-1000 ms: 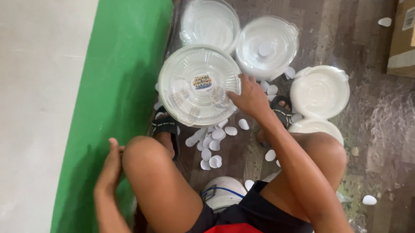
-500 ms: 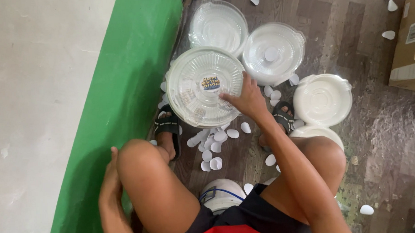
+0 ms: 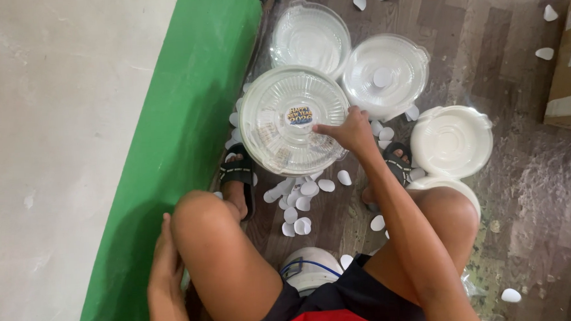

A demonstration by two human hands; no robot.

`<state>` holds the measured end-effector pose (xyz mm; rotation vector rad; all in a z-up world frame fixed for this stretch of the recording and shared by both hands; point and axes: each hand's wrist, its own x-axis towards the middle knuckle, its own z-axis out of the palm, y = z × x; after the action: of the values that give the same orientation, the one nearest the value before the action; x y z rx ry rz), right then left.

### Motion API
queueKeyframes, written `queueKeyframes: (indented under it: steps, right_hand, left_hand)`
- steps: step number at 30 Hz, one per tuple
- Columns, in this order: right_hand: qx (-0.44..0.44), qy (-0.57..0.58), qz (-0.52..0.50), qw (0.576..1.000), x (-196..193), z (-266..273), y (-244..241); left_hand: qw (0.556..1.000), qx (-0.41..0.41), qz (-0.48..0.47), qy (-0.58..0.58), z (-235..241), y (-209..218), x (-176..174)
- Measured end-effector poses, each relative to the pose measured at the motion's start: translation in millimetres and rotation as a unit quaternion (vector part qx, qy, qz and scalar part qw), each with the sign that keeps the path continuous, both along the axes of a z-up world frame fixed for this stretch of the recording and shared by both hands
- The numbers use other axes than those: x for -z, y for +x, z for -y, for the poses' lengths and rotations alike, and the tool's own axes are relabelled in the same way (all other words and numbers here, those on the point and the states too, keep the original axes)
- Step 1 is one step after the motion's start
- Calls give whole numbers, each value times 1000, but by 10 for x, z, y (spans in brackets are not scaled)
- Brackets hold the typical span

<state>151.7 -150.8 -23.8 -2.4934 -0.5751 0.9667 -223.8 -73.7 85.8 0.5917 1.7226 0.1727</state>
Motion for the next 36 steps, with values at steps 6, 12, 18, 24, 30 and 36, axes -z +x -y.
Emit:
queueKeyframes:
  steps: [6,12,18,24,30,36]
  right_hand:
    - [-14,1,26,1000,-15,23,-8]
    - [8,40,31,999,-48,53,-34]
    - [-14,25,38,999,-41,52,-24]
    - [-6,35,31,999,-50,59,-32]
    - [23,70,11,997,-184,73,74]
    - [8,49,2,999,-209,170,63]
  left_hand:
    - [962,198,30,185,-250,-1167,1189]
    - [885,311,13,346,-836,-123,359]
    - [780,581,-38,231,-1251,1348,882]
    - [793,570,-81,199,-1033,1830,1505]
    - [796,527,-90,284,-995,2091,889]
    - [807,526,-82,256,-1003,2174,766]
